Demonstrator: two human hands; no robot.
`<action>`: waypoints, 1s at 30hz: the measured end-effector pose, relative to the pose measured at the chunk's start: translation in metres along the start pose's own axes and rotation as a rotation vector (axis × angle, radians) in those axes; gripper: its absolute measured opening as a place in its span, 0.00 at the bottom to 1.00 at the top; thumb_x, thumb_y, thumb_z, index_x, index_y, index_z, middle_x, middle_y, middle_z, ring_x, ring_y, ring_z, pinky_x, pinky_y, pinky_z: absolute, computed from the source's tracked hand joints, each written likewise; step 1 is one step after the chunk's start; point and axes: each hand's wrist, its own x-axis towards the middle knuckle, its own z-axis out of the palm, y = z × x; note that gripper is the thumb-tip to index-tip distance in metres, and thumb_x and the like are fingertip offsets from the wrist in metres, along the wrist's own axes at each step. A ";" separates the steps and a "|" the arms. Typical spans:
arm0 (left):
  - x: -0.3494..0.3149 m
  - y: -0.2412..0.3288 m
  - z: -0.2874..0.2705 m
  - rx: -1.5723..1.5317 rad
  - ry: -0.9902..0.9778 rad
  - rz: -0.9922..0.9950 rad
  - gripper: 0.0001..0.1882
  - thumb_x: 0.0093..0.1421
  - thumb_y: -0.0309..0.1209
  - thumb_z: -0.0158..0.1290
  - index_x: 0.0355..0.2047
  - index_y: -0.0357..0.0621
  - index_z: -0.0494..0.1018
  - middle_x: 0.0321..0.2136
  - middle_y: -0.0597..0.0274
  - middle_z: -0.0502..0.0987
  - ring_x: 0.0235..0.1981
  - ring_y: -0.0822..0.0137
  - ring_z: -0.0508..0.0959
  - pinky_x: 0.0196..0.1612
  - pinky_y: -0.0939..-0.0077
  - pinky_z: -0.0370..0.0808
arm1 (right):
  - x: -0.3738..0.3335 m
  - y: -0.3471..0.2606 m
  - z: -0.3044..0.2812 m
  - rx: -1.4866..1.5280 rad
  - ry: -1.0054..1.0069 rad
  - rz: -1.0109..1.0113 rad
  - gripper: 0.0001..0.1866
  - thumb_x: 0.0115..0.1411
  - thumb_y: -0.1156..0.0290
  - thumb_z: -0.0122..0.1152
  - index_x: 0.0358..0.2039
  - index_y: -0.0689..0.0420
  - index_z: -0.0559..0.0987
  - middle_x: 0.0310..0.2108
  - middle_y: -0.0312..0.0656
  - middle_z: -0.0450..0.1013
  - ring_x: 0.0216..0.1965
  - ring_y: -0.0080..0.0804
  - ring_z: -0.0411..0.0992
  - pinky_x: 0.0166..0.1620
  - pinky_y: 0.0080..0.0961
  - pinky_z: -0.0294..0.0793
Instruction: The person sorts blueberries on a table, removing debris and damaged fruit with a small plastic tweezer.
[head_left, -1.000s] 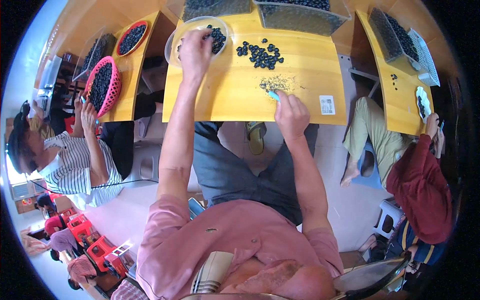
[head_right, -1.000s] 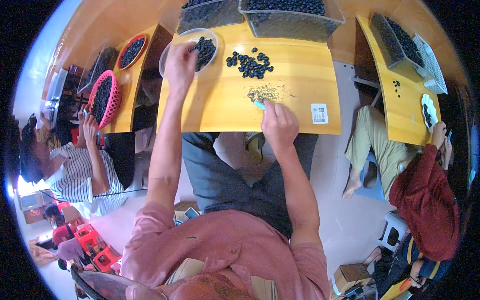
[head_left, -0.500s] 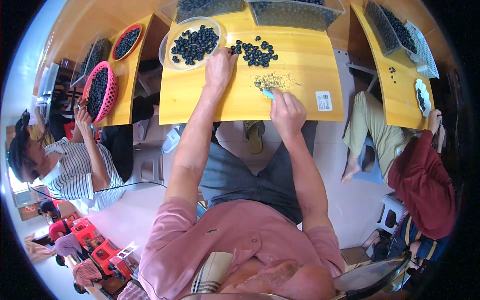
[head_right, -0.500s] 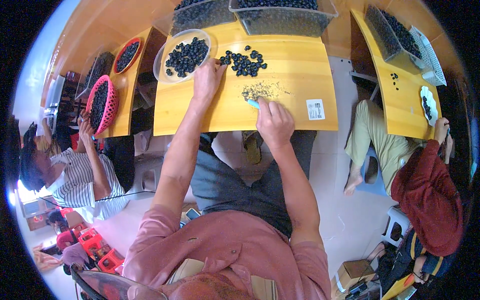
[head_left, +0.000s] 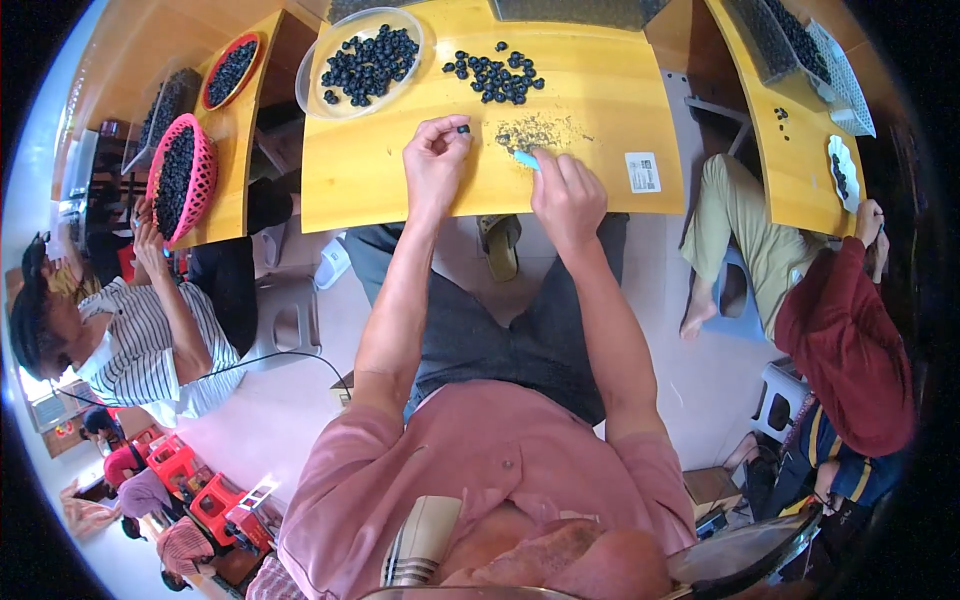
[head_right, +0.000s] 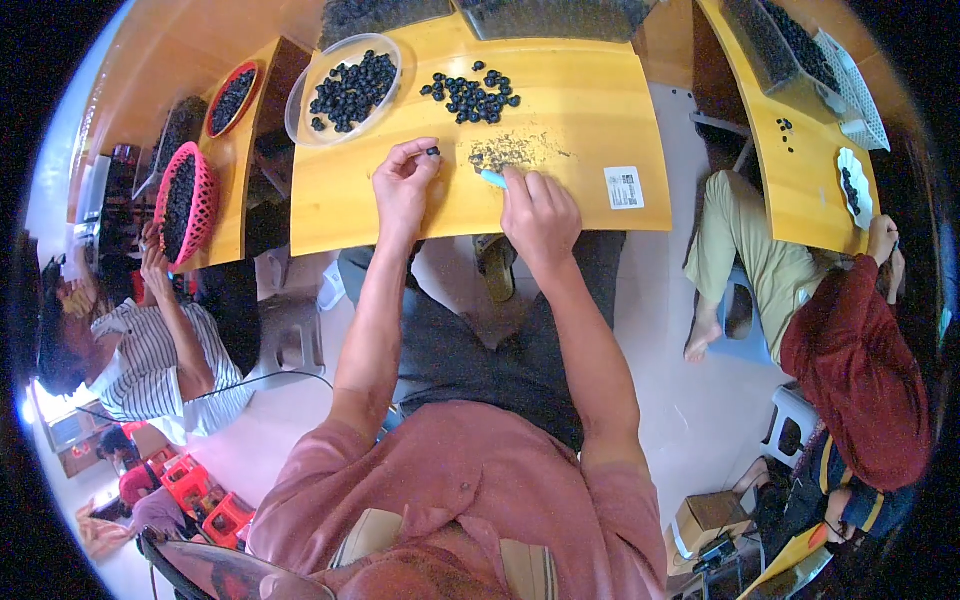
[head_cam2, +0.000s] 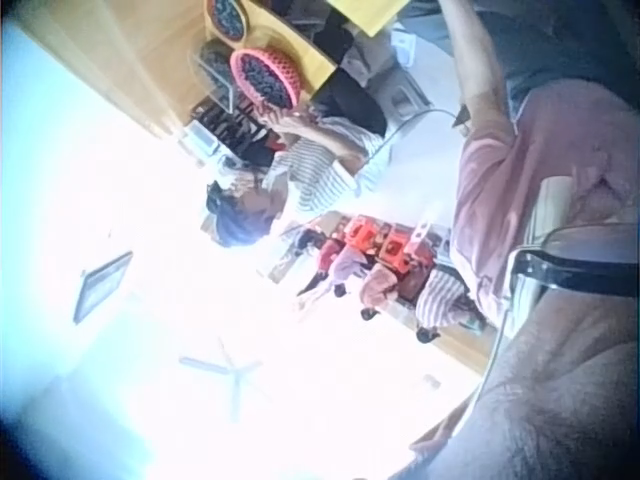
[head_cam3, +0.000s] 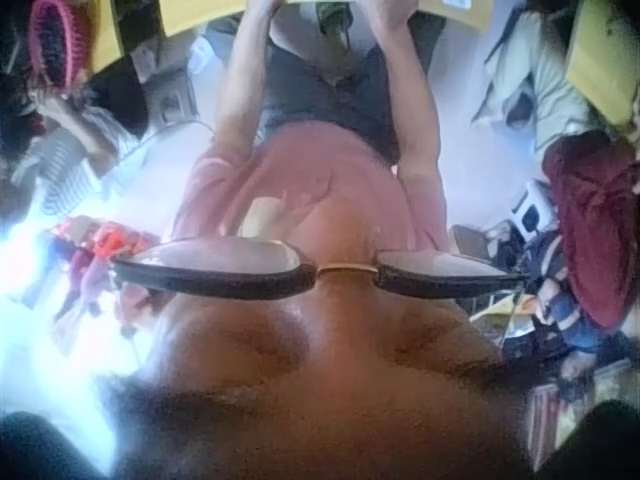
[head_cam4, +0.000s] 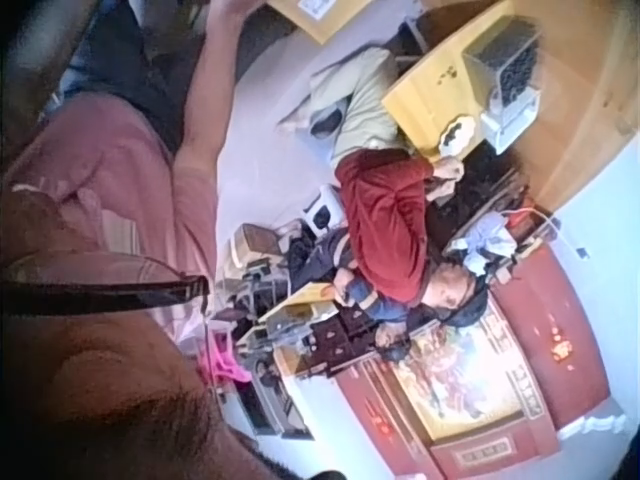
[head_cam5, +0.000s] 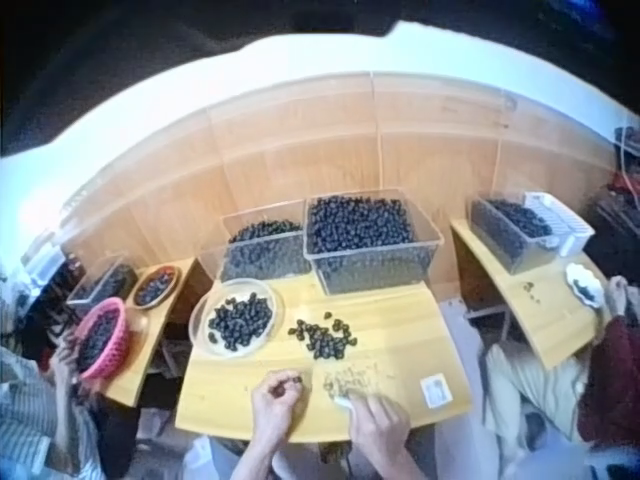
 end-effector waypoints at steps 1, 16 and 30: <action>-0.004 0.000 0.003 -0.002 0.000 -0.008 0.11 0.62 0.19 0.60 0.45 0.34 0.83 0.37 0.66 0.77 0.35 0.78 0.76 0.44 0.83 0.75 | 0.000 -0.001 -0.001 -0.012 -0.002 -0.002 0.10 0.58 0.72 0.67 0.41 0.53 0.84 0.26 0.35 0.69 0.30 0.34 0.76 0.34 0.33 0.77; -0.030 0.008 0.025 0.292 -0.116 0.304 0.17 0.59 0.19 0.66 0.50 0.37 0.81 0.37 0.60 0.81 0.33 0.72 0.81 0.39 0.78 0.81 | -0.001 0.000 -0.001 -0.004 -0.025 -0.004 0.14 0.55 0.72 0.71 0.43 0.49 0.84 0.26 0.37 0.70 0.28 0.37 0.75 0.31 0.35 0.74; -0.032 0.007 0.026 0.297 -0.147 0.306 0.20 0.57 0.18 0.66 0.51 0.37 0.80 0.36 0.58 0.83 0.34 0.71 0.83 0.40 0.76 0.82 | 0.000 0.000 -0.002 -0.048 -0.091 -0.029 0.11 0.56 0.70 0.69 0.41 0.50 0.84 0.25 0.37 0.69 0.27 0.36 0.75 0.30 0.36 0.75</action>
